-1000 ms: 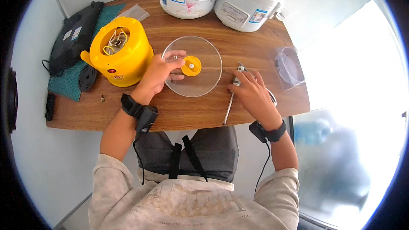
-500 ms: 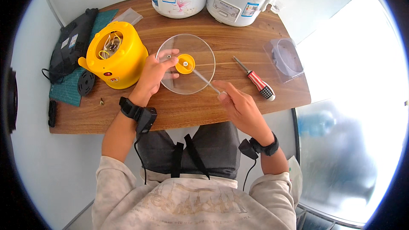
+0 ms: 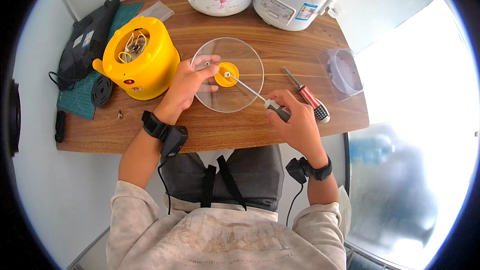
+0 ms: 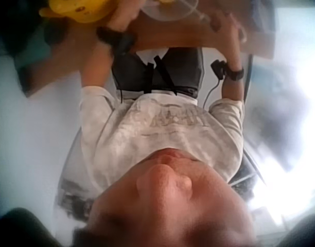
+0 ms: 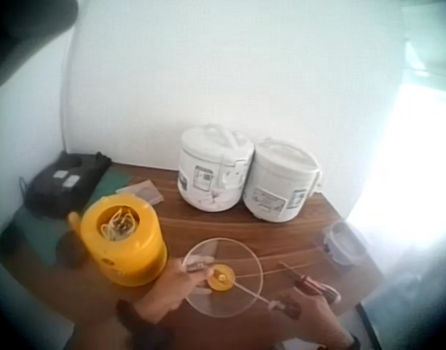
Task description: The person disassembles a yellow electric kettle by removing the glass lid and unscrewing the base plate to access internal components. They then reassemble the kettle by replacing the base plate and reattaching the glass lid with a screwdriver.
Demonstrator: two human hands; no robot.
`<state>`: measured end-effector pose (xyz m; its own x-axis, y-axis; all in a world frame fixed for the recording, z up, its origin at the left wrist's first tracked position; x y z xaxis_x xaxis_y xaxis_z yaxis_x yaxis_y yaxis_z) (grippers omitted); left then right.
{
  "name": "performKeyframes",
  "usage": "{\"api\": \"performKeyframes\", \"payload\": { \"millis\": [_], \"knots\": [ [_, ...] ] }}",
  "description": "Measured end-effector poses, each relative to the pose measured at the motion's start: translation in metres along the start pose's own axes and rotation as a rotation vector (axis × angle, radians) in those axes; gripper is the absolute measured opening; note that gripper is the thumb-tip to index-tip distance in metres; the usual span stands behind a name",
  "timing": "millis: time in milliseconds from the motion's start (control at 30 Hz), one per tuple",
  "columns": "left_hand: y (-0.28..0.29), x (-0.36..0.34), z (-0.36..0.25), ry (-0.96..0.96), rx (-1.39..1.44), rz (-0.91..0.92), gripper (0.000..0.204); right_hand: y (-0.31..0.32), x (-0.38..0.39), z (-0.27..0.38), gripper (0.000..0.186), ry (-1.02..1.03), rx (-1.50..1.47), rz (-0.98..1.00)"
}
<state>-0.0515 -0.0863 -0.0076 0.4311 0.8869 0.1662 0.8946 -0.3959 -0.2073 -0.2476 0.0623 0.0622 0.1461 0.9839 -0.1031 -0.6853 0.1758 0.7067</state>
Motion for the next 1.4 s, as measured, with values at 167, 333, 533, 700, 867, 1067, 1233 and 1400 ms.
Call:
{"api": "performKeyframes", "payload": {
  "millis": [167,333,533,700,867,1067,1233,1400],
  "knots": [
    [0.002,0.0,0.001,0.002,-0.009,-0.003,0.032,-0.001,0.001,-0.003,0.031,-0.128,-0.048,0.03],
    [0.001,0.0,0.0,-0.007,-0.01,-0.004,0.032,0.002,0.0,-0.007,0.032,-0.1,-0.015,0.024],
    [0.002,-0.001,0.001,-0.004,-0.004,0.002,0.032,0.001,-0.001,0.0,0.032,-0.039,-0.017,0.031],
    [0.003,-0.001,0.001,0.004,-0.009,-0.011,0.031,0.0,-0.002,0.001,0.032,-0.028,-0.023,0.026],
    [0.003,-0.001,0.001,-0.005,-0.004,-0.024,0.03,0.0,-0.001,0.002,0.033,-0.016,-0.013,0.024],
    [0.002,0.001,-0.002,-0.017,-0.007,-0.031,0.03,0.0,-0.001,0.0,0.033,-0.011,0.006,0.018],
    [0.003,0.0,-0.001,-0.009,-0.012,-0.034,0.03,-0.001,0.002,0.002,0.033,-0.001,0.051,0.042],
    [0.002,0.003,-0.005,-0.018,-0.008,-0.037,0.031,0.004,0.003,0.002,0.032,-0.049,0.02,0.023]
  ]
}}
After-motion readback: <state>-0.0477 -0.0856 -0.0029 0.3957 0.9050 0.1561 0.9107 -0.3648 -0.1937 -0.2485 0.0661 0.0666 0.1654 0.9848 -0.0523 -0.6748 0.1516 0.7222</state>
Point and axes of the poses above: each hand's wrist, its own x-axis away from the middle knuckle, its own y-axis out of the back of the hand, z = x × y, the point moved 8 cm from there along -x, towards the middle knuckle, and after that the axes turned 1 degree about -z, right-handed, at the moved point
